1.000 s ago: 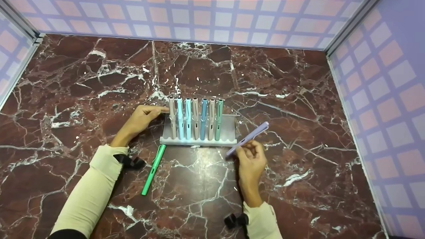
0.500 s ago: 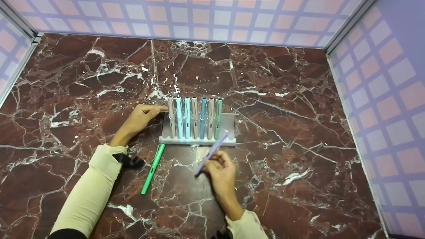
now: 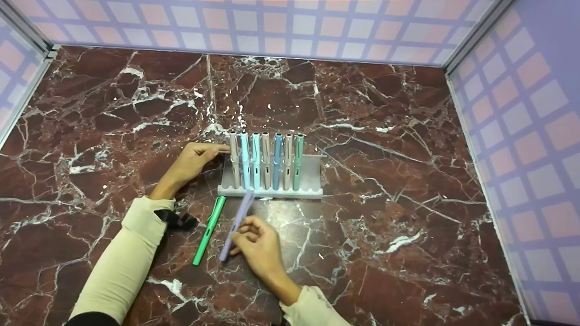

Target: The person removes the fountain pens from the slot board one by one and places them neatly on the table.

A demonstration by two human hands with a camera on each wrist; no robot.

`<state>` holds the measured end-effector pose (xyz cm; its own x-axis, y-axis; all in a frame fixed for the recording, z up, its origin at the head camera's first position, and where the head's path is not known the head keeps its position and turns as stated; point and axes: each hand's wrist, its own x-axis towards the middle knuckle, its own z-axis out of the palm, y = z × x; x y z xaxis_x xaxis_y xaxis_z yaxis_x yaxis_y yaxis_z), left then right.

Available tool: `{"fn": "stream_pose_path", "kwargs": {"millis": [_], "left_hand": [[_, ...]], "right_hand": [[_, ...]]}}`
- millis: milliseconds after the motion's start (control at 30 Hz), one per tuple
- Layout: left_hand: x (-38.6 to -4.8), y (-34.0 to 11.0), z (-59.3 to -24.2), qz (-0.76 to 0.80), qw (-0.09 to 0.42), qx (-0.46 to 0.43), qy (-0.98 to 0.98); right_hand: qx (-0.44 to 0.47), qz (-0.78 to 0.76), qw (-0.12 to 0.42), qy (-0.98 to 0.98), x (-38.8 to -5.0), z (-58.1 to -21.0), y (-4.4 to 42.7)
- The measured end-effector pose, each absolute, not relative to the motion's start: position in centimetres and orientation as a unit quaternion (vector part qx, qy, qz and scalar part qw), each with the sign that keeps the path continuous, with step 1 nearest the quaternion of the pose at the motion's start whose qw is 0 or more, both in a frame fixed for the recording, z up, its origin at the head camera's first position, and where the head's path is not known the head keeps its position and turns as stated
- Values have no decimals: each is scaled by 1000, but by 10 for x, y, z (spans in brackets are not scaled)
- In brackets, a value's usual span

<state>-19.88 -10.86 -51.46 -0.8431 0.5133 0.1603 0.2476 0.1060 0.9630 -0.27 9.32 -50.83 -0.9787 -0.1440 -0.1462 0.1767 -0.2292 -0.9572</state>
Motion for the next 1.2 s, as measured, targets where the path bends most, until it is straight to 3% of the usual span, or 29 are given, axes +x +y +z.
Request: {"fn": "stream_pose_path", "kwargs": {"millis": [233, 567, 1200], "left_hand": [[-199, -108, -515, 615, 106, 259, 737], [-198, -108, -514, 617, 104, 257, 737], [-198, -106, -512, 614, 115, 243, 742]], "right_hand": [[-5, -771, 132, 623, -4, -510, 73], [-11, -714, 129, 688, -3, -507, 71], [53, -588, 184, 786, -10, -495, 67]]}}
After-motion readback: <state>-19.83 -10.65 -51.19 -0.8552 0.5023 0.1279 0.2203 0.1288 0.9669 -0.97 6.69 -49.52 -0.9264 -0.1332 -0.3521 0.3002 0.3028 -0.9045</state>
